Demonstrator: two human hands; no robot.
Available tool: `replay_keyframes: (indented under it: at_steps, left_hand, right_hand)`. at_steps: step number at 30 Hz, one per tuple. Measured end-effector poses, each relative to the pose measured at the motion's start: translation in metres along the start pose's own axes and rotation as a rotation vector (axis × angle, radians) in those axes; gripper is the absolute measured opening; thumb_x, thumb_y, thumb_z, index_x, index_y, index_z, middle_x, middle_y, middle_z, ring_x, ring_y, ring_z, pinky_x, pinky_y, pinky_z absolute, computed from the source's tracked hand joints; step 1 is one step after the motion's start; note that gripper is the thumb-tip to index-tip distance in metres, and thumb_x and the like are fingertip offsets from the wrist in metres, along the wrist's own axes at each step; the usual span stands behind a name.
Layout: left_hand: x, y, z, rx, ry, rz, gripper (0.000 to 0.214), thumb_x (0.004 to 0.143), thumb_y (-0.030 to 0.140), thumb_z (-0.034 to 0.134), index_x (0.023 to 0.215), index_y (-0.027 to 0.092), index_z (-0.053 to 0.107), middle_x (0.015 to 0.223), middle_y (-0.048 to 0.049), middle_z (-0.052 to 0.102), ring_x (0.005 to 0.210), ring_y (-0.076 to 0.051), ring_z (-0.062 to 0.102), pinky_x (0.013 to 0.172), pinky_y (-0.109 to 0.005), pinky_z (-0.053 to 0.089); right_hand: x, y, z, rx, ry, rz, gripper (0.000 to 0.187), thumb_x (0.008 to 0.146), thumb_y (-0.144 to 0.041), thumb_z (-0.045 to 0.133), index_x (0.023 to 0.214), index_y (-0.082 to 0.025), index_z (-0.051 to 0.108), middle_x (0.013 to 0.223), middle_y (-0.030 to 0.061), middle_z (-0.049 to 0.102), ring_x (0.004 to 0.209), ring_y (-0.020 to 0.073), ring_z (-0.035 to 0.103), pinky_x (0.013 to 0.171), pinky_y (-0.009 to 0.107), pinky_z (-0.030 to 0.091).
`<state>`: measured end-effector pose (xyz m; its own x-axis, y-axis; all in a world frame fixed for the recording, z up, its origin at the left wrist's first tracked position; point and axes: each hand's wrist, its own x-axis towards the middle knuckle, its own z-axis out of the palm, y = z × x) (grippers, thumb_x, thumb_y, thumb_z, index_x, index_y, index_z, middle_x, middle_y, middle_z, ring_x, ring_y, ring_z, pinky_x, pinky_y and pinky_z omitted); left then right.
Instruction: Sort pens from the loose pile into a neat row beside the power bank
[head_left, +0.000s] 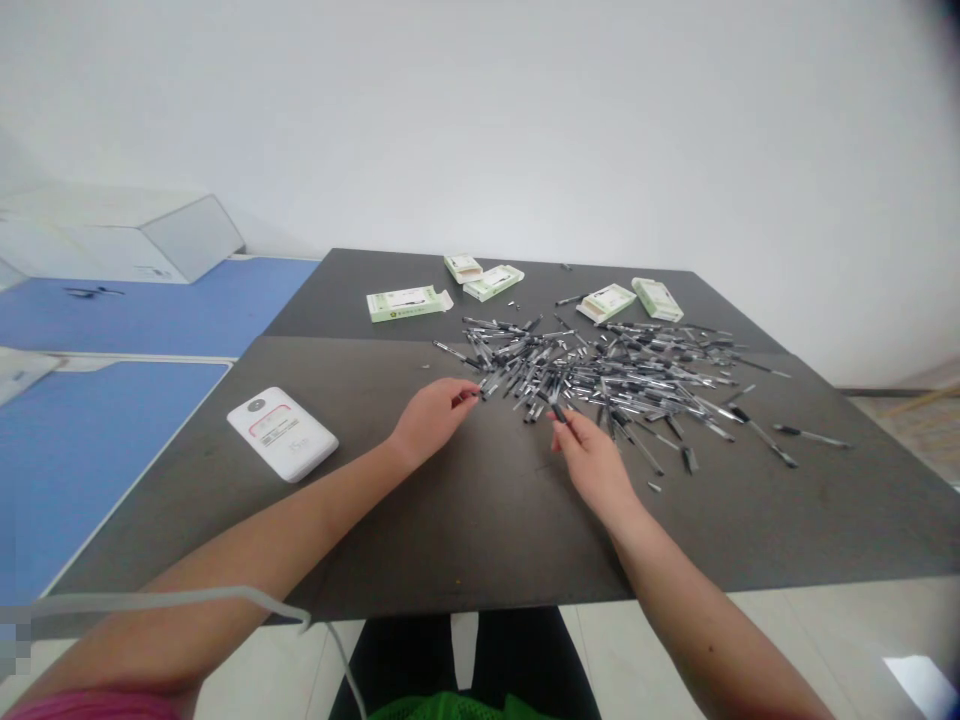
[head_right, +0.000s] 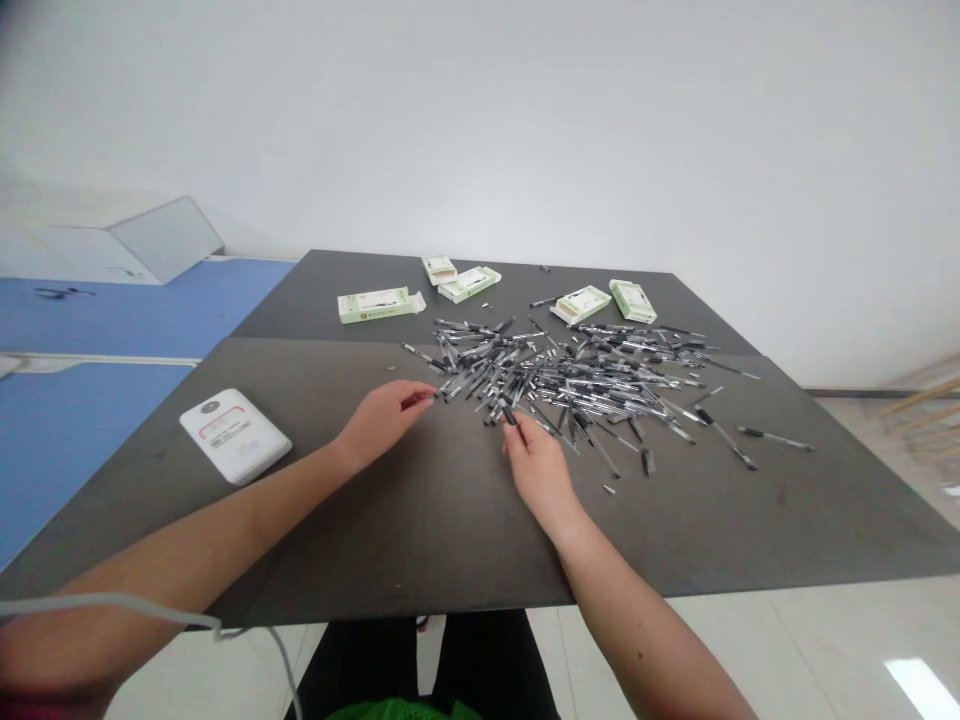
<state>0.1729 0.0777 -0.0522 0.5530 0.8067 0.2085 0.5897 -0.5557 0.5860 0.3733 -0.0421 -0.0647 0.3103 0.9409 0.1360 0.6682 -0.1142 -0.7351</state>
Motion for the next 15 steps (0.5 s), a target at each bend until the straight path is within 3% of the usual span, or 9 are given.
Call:
replay_keyframes:
  at_steps: [3,5,10,15]
  left_hand:
    - [0.025,0.004,0.014,0.119,-0.007,0.029,0.025,0.084,0.029,0.048,0.090,0.016,0.069,0.090,-0.0073,0.068,0.086,-0.019,0.060,0.083,-0.030,0.044]
    - [0.037,0.013,0.026,0.195,-0.064,0.026,0.025,0.083,0.030,0.049,0.084,0.016,0.070,0.088,-0.0083,0.067,0.086,-0.020,0.060,0.083,-0.031,0.045]
    - [0.050,0.036,0.050,0.383,-0.201,-0.062,0.027,0.082,0.032,0.049,0.085,0.016,0.071,0.093,-0.0117,0.068,0.091,-0.022,0.061,0.083,-0.030,0.045]
    - [0.048,0.043,0.047,0.449,-0.303,-0.131,0.026,0.079,0.023,0.049,0.085,0.012,0.071,0.090,-0.0170,0.069,0.091,-0.024,0.063,0.081,-0.031,0.047]
  right_hand:
    - [0.008,0.006,-0.013,0.170,0.193,0.077,0.032,0.088,-0.040,0.041,0.099,-0.020,0.063,0.068,-0.0003,0.059,0.065,0.0163,0.054,0.063,0.027,0.039]
    - [0.010,0.007,-0.015,0.237,0.256,0.095,0.033,0.087,-0.042,0.042,0.100,-0.020,0.063,0.067,-0.0011,0.057,0.063,0.0153,0.051,0.063,0.026,0.037]
    - [0.009,0.006,-0.014,0.302,0.249,0.111,0.035,0.086,-0.042,0.043,0.102,-0.018,0.063,0.066,-0.0015,0.055,0.061,0.0145,0.048,0.062,0.026,0.036]
    - [0.008,0.004,-0.012,0.285,0.196,0.086,0.031,0.087,-0.041,0.042,0.093,-0.018,0.063,0.066,-0.0013,0.056,0.062,0.0145,0.049,0.062,0.026,0.035]
